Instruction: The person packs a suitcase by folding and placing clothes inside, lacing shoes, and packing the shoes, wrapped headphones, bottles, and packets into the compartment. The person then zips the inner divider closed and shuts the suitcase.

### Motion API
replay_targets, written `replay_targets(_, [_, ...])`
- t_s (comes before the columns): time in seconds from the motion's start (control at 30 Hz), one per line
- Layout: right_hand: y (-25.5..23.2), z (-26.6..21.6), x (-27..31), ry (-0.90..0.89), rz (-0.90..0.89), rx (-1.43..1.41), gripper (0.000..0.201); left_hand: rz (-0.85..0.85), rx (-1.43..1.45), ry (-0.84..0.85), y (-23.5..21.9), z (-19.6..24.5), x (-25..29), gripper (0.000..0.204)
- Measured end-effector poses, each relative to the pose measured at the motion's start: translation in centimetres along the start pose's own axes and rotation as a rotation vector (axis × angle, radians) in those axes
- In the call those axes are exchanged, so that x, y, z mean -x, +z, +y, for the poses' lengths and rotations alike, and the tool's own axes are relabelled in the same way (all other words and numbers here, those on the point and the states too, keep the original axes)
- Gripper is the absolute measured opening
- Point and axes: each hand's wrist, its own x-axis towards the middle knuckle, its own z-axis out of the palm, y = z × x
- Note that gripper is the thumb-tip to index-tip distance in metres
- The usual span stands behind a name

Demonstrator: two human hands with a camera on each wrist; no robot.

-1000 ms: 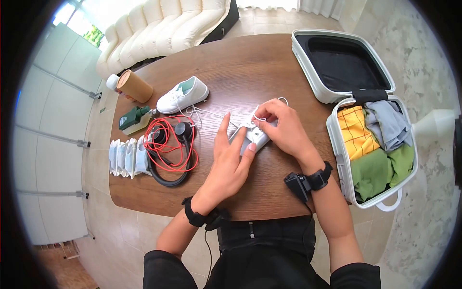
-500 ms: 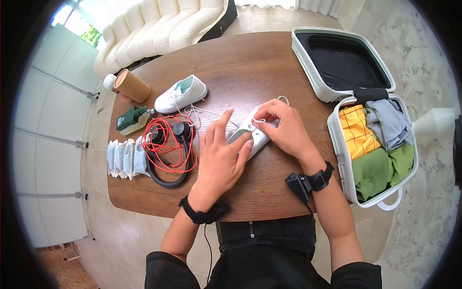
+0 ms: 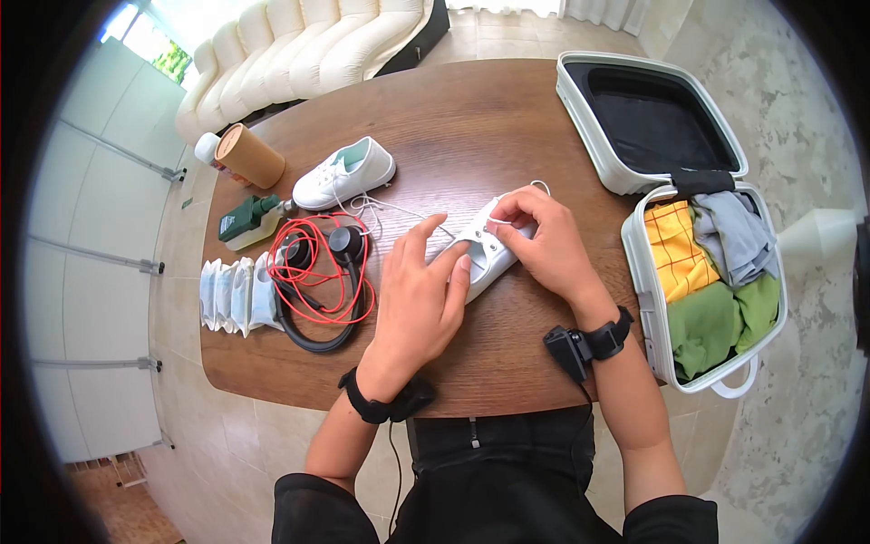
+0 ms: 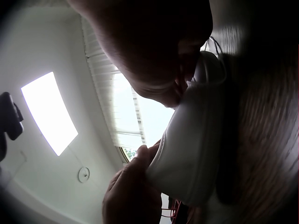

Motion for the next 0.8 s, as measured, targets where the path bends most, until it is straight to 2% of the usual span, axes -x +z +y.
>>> replay_targets(0.4, [0.0, -0.2, 0.1, 0.000, -0.043, -0.030, 0.011, -0.008, 0.108, -0.029, 1.4, -0.6, 0.6, 0.034])
replay_targets(0.47, [0.0, -0.2, 0.1, 0.004, -0.040, -0.040, 0.011, 0.004, 0.314, -0.132, 1.9, -0.9, 0.6, 0.037])
replay_targets(0.57, [0.1, -0.3, 0.1, 0.012, -0.024, -0.065, 0.011, 0.012, 0.443, -0.216, 2.5, -1.0, 0.6, 0.036])
replay_targets(0.8, [0.3, -0.4, 0.2, 0.009, 0.006, -0.057, 0.015, 0.025, 0.524, -0.260, 3.4, -1.8, 0.5, 0.035])
